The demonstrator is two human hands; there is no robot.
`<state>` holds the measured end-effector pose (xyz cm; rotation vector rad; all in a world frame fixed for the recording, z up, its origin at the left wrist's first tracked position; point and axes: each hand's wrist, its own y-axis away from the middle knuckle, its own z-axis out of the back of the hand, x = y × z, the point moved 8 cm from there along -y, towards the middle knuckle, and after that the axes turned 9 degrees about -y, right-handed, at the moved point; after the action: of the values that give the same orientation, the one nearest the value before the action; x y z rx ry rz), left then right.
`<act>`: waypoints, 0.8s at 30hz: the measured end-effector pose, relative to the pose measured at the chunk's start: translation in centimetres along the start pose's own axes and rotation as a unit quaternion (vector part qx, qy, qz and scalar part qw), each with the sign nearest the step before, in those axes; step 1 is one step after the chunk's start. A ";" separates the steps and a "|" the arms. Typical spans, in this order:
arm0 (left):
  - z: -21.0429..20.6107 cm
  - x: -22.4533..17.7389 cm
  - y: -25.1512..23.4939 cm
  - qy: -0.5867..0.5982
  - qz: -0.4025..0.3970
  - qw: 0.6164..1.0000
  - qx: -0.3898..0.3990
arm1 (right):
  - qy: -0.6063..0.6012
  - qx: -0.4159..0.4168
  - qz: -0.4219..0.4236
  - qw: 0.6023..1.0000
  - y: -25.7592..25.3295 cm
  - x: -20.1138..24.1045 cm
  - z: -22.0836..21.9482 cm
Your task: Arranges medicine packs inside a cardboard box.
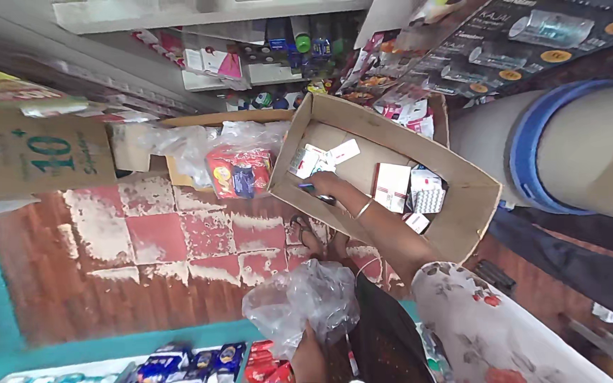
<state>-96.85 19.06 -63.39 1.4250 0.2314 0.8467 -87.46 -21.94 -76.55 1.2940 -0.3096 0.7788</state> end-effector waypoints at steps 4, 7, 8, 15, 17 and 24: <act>0.0 0.0 -0.1 0.010 -0.008 1.000 -0.007 | -0.045 0.004 -0.010 0.999 1.7 -4.0 -2.3; 0.1 0.0 -0.1 0.008 -0.012 1.000 0.007 | -0.152 -0.132 -0.007 0.980 3.7 -5.5 -0.7; 0.2 0.0 -0.1 0.008 -0.016 1.000 0.009 | -0.170 -0.220 -0.029 0.960 4.4 -6.1 0.5; 0.2 0.0 0.0 0.000 -0.030 0.999 0.016 | -0.221 -0.294 -0.238 0.899 4.0 -7.7 1.5; -0.3 0.1 -0.3 -0.005 -0.025 1.000 -0.002 | -0.274 -0.272 -0.240 0.890 4.0 -7.8 1.1; 2.6 -0.8 1.2 0.009 -0.032 0.999 0.025 | -0.373 -0.298 -0.144 0.867 8.8 -11.3 1.4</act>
<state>-96.21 16.43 -62.09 1.4503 0.3124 0.8062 -101.08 -26.47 -76.58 0.9556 -0.8803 -0.1258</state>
